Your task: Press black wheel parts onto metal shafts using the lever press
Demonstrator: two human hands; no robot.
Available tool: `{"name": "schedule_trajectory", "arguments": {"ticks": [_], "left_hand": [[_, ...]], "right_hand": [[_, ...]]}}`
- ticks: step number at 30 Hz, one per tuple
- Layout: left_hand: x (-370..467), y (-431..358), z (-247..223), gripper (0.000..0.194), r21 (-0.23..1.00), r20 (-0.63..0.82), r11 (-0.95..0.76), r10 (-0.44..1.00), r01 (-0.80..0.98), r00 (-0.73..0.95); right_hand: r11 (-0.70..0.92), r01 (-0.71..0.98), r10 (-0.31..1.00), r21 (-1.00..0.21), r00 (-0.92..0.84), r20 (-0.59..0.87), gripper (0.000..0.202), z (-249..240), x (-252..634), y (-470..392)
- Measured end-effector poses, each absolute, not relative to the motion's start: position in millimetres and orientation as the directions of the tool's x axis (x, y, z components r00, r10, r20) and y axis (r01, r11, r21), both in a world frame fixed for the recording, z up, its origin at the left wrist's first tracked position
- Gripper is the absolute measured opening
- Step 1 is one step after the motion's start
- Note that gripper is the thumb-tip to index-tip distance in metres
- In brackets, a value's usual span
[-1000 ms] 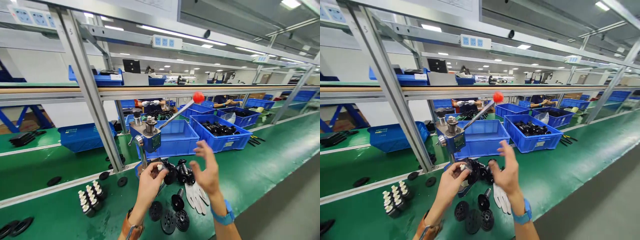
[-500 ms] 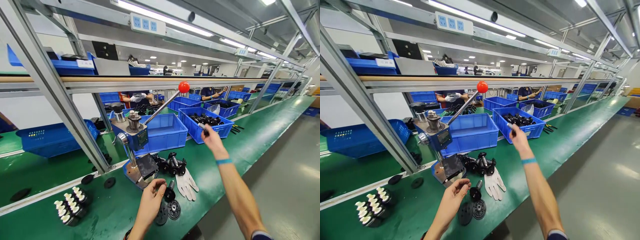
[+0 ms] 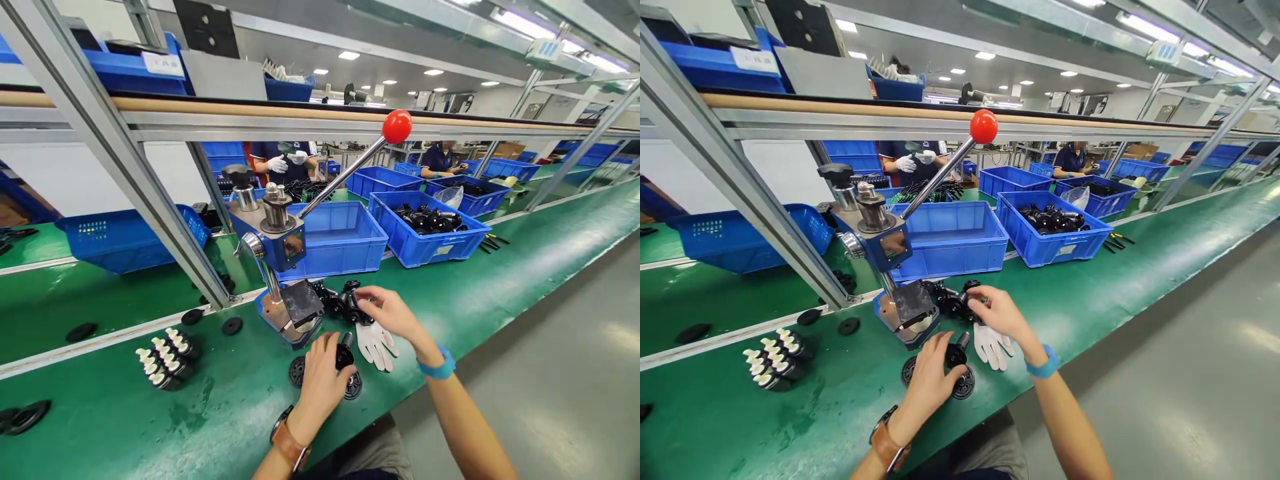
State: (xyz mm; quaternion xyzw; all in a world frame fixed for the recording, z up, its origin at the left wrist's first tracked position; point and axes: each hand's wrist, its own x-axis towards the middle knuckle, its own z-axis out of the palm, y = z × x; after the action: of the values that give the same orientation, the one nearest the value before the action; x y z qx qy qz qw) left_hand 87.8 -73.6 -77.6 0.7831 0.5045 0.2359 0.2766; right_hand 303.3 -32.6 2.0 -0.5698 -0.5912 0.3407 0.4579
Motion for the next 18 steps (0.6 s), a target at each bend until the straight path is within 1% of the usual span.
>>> {"name": "schedule_trajectory", "arguments": {"ticks": [2,4,5,7,8,10,12,14,16,18], "left_hand": [[98.2,-70.4,-81.9,0.044,0.593,0.056,-0.371,0.904,0.715,0.423],[103.0,-69.1,-84.6,0.030,0.570,0.046,-0.373,0.904,0.732,0.425],[102.9,-69.7,-85.4,0.025,0.588,0.057,-0.365,0.909,0.722,0.414],[98.3,-73.9,-85.5,0.022,0.670,0.109,-0.353,0.917,0.653,0.383],[94.4,-76.9,-84.4,0.023,0.718,0.158,-0.359,0.918,0.597,0.362],[85.5,-83.0,-78.8,0.026,0.782,0.309,-0.425,0.900,0.456,0.307],[76.9,-85.8,-67.3,0.028,0.770,0.490,-0.547,0.837,0.328,0.244],[69.7,-82.2,-50.4,0.030,0.720,0.614,-0.640,0.767,0.266,0.185],[63.8,-71.9,-31.9,0.038,0.709,0.646,-0.655,0.752,0.261,0.130],[58.2,-56.8,-16.3,0.050,0.741,0.615,-0.614,0.783,0.273,0.090]], "right_hand": [[0.102,0.419,0.991,-0.902,0.040,0.131,0.033,-9.2,284.8,-39.3],[0.075,0.476,0.993,-0.876,0.048,0.111,0.035,-16.4,275.4,-40.8],[0.056,0.502,0.993,-0.863,0.060,0.099,0.036,-19.6,272.9,-41.3],[0.012,0.551,0.993,-0.834,0.090,0.074,0.039,-25.2,269.4,-44.2],[-0.010,0.571,0.993,-0.821,0.103,0.059,0.042,-26.8,267.6,-47.1],[-0.027,0.572,0.997,-0.820,0.074,0.019,0.051,-25.3,262.4,-55.2],[0.025,0.505,0.999,-0.863,-0.032,0.010,0.055,-14.7,254.0,-63.2],[0.123,0.423,0.990,-0.898,-0.112,0.082,0.050,4.5,241.9,-65.8],[0.225,0.407,0.974,-0.885,-0.107,0.199,0.043,26.7,227.4,-59.3],[0.301,0.455,0.952,-0.838,-0.091,0.293,0.039,44.5,212.3,-44.5]]}}
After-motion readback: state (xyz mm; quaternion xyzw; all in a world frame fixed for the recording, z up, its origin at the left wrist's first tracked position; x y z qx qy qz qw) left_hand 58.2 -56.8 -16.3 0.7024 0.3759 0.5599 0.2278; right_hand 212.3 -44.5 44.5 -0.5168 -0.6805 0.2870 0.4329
